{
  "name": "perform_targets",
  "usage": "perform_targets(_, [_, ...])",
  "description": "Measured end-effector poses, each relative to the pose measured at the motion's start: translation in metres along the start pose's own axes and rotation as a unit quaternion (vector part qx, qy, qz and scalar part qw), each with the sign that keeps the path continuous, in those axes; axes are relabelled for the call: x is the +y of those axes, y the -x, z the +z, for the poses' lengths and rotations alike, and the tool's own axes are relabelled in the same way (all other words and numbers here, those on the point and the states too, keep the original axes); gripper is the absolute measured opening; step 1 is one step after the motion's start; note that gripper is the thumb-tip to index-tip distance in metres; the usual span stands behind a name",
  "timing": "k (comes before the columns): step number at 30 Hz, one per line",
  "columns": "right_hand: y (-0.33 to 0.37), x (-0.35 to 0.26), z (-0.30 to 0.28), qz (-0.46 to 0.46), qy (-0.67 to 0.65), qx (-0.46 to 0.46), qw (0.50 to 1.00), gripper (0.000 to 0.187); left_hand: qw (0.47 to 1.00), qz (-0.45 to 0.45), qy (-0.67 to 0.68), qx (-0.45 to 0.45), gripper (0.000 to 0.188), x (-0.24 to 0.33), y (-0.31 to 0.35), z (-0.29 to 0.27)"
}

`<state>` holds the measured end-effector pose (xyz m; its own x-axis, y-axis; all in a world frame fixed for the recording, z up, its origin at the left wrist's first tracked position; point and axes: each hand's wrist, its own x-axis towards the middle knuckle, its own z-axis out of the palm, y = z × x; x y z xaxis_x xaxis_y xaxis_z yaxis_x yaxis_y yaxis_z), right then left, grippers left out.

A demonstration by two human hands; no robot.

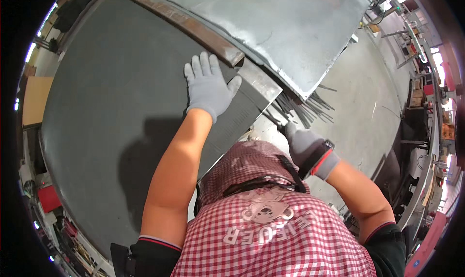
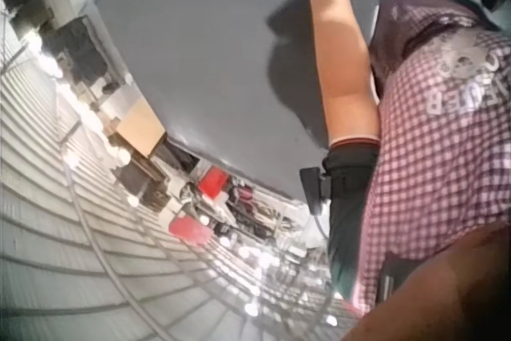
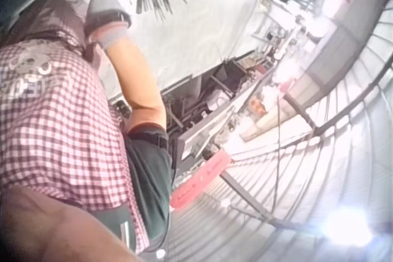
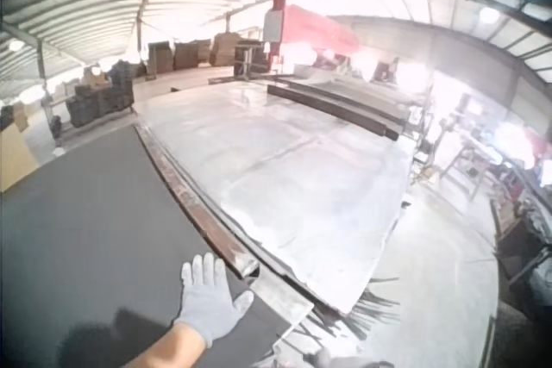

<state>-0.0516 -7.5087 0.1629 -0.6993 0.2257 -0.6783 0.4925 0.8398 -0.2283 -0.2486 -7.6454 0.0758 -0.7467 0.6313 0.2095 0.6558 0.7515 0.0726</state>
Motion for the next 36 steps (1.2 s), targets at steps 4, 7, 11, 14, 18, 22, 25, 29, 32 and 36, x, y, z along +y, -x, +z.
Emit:
perform_targets(4, [-0.063,0.01,0.034,-0.114,-0.032,0.167,0.979,0.024,0.986,0.01,0.101,-0.13,0.074,0.018,-0.033,-0.053])
perform_targets(7, [-0.064,-0.027,0.015,-0.039,-0.079,0.05,0.995,0.021,1.0,0.006,0.006,-0.029,0.08,-0.018,-0.01,0.005])
perform_targets(11, [-0.041,-0.013,0.018,-0.044,-0.05,-0.006,0.998,0.031,0.998,0.015,0.001,-0.056,0.08,-0.023,-0.011,-0.007])
perform_targets(14, [-0.079,-0.025,0.03,-0.068,-0.13,0.09,0.985,0.026,0.999,0.022,-0.012,-0.048,0.079,-0.021,-0.015,-0.005])
perform_targets(18, [-0.084,-0.011,0.053,-0.106,-0.095,0.133,0.981,0.026,1.0,0.019,0.008,-0.024,0.078,-0.029,-0.009,-0.001])
perform_targets(22, [-0.054,0.008,0.036,-0.103,-0.04,0.13,0.985,0.023,0.999,0.029,0.015,0.009,0.079,-0.023,-0.022,-0.001])
perform_targets(25, [-0.117,0.011,0.065,-0.155,-0.005,0.258,0.954,0.021,0.996,0.066,0.017,0.065,0.08,-0.017,-0.031,0.011])
perform_targets(29, [-0.085,0.023,0.072,-0.117,-0.053,0.122,0.984,0.028,0.997,0.046,-0.025,0.049,0.079,-0.03,-0.022,0.027])
perform_targets(32, [-0.036,0.067,0.106,-0.079,-0.062,0.119,0.988,0.027,0.998,0.035,-0.041,0.031,0.08,-0.032,-0.018,0.028])
perform_targets(36, [0.003,0.133,0.128,0.067,-0.107,-0.05,0.991,0.042,0.998,0.028,-0.05,0.014,0.081,-0.035,-0.017,0.025])
